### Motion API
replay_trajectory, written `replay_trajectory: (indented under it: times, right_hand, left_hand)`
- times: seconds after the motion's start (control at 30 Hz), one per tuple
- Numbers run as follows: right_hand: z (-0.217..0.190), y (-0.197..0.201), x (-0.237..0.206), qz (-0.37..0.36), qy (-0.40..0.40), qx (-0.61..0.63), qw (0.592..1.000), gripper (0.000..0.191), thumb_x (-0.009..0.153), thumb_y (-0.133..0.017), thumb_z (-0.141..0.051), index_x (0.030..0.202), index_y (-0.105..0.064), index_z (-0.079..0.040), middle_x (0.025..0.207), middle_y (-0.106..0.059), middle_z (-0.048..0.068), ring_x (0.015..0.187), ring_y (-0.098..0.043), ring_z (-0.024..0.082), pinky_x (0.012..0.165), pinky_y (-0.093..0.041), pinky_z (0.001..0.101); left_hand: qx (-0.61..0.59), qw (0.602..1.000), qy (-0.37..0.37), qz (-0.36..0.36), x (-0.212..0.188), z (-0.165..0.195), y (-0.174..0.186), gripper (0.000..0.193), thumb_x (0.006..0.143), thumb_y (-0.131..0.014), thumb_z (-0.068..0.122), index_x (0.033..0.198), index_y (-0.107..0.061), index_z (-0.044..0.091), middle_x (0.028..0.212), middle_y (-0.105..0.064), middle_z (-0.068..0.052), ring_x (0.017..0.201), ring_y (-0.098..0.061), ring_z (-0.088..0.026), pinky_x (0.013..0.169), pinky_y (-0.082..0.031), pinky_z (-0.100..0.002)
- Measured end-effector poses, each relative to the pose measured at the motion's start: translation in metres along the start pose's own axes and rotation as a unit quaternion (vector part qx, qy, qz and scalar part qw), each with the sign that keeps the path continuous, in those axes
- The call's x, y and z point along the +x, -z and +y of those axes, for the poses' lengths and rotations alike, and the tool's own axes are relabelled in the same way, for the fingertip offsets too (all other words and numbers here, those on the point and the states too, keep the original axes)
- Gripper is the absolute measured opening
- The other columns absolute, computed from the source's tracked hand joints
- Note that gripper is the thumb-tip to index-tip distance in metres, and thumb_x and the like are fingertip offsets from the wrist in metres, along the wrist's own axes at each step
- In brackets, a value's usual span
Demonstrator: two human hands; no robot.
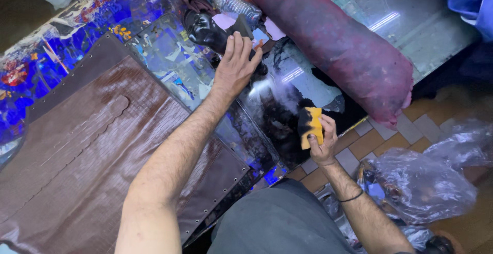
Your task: The person rubs a sponge over a large brown leather garment panel laid on a work table, periodically dipping the sponge into a dark liquid container on the table and wiping the liquid across the panel's surface, working section by section over the material.
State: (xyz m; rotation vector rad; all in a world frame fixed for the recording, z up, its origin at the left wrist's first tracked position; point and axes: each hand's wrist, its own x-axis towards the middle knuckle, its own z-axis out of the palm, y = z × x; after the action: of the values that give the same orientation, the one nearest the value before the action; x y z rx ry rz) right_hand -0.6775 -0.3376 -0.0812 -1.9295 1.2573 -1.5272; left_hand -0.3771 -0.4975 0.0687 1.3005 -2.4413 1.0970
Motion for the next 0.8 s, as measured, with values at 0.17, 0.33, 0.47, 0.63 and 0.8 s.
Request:
replay_trajectory:
  times: [0.17,0.33,0.47,0.63,0.8]
  right_hand:
    - [-0.005,-0.001,0.002,0.002,0.001,-0.003,1.0,0.048,0.105,-0.06,-0.035,0.14,-0.046,-0.005,0.137,-0.053,0.023,0.12,-0.061,0.034,0.102,-0.051,0.0445]
    - [-0.006,-0.001,0.001,0.002,-0.002,0.001,1.0,0.05,0.105,-0.059,-0.037,0.14,-0.046,-0.005,0.136,-0.053,0.023,0.119,-0.06,0.034,0.102,-0.051,0.0451]
    - [-0.003,-0.001,0.001,0.0,0.008,-0.01,1.0,0.051,0.106,-0.058,-0.041,0.142,-0.044,-0.006,0.137,-0.052,0.022,0.121,-0.059,0.034,0.103,-0.05,0.0463]
    - [0.0,-0.001,0.0,-0.008,0.004,-0.011,1.0,0.052,0.107,-0.055,-0.043,0.142,-0.043,-0.006,0.137,-0.051,0.022,0.122,-0.058,0.033,0.104,-0.05,0.046]
    - [0.001,-0.001,-0.002,-0.001,-0.001,-0.006,1.0,0.052,0.107,-0.056,-0.043,0.141,-0.044,-0.006,0.136,-0.051,0.022,0.12,-0.059,0.033,0.102,-0.05,0.0456]
  left_hand:
    - [-0.019,1.0,0.004,0.002,0.0,-0.001,-0.001,0.04,0.097,-0.058,0.02,0.137,-0.065,0.015,0.134,-0.057,-0.021,0.137,-0.045,-0.043,0.122,-0.025,-0.051]
    - [-0.03,0.999,0.013,-0.012,0.0,0.0,-0.005,0.043,0.097,-0.058,0.018,0.14,-0.063,0.015,0.134,-0.056,-0.021,0.138,-0.044,-0.043,0.122,-0.025,-0.051]
    - [-0.054,0.998,0.026,-0.009,-0.001,0.001,-0.008,0.048,0.097,-0.06,0.016,0.145,-0.061,0.016,0.136,-0.053,-0.021,0.138,-0.043,-0.043,0.122,-0.025,-0.052]
    - [-0.105,0.991,0.078,-0.015,-0.006,0.002,-0.01,0.052,0.092,-0.063,0.013,0.143,-0.061,0.021,0.132,-0.054,-0.018,0.134,-0.044,-0.042,0.119,-0.026,-0.054]
    - [-0.15,0.978,0.129,-0.071,-0.013,-0.002,-0.007,0.053,0.087,-0.064,0.008,0.138,-0.065,0.023,0.122,-0.055,-0.016,0.124,-0.047,-0.039,0.114,-0.03,-0.055]
